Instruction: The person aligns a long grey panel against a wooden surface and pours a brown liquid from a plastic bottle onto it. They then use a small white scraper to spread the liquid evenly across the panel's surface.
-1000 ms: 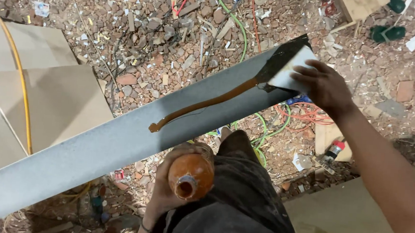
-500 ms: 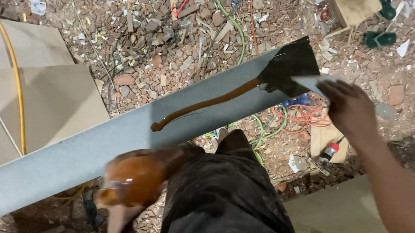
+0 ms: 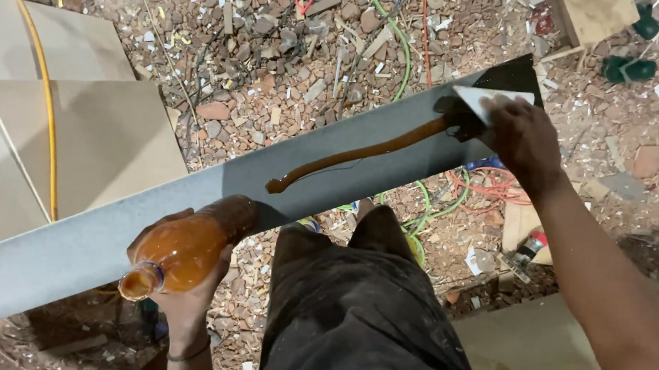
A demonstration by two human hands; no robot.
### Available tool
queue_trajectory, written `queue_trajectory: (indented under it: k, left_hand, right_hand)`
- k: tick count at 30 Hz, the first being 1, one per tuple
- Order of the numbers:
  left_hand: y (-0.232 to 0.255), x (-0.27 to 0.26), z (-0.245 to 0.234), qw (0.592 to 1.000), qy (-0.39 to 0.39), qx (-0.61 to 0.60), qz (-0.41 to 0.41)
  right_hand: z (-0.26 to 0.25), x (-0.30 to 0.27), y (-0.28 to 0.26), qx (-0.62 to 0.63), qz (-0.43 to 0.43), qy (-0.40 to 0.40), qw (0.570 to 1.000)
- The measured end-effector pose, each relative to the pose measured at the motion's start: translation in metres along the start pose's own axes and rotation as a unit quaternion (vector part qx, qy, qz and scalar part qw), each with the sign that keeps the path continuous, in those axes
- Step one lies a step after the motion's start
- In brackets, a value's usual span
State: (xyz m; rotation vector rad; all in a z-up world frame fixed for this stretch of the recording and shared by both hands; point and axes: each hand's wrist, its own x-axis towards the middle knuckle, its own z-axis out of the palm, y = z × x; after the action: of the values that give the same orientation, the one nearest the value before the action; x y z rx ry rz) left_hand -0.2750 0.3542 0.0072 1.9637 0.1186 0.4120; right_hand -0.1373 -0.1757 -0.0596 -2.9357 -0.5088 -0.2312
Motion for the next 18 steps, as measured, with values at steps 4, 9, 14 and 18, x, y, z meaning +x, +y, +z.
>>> queue_trajectory:
  k: [4,9,14,18]
  left_hand:
    - [-0.002,0.004,0.000,0.999,0.019,0.038,-0.012]
    - [-0.029,0.007,-0.002,0.995,0.022,0.097,-0.006]
    - [-0.054,0.004,-0.005,0.999,0.027,0.028,0.014]
    - [-0.035,0.008,-0.004,0.999,0.006,-0.016,0.045]
  right_hand:
    - [0.016,-0.043,-0.002,-0.009,-0.028,-0.013,0.999]
    - [-0.005,-0.103,-0.034,-0.082,-0.029,-0.062,0.994]
    - [-0.068,-0.056,-0.062,0.148,0.333,-0.052,0.930]
    - [-0.009,-0.030,-0.014,0.043,0.223,0.024,0.974]
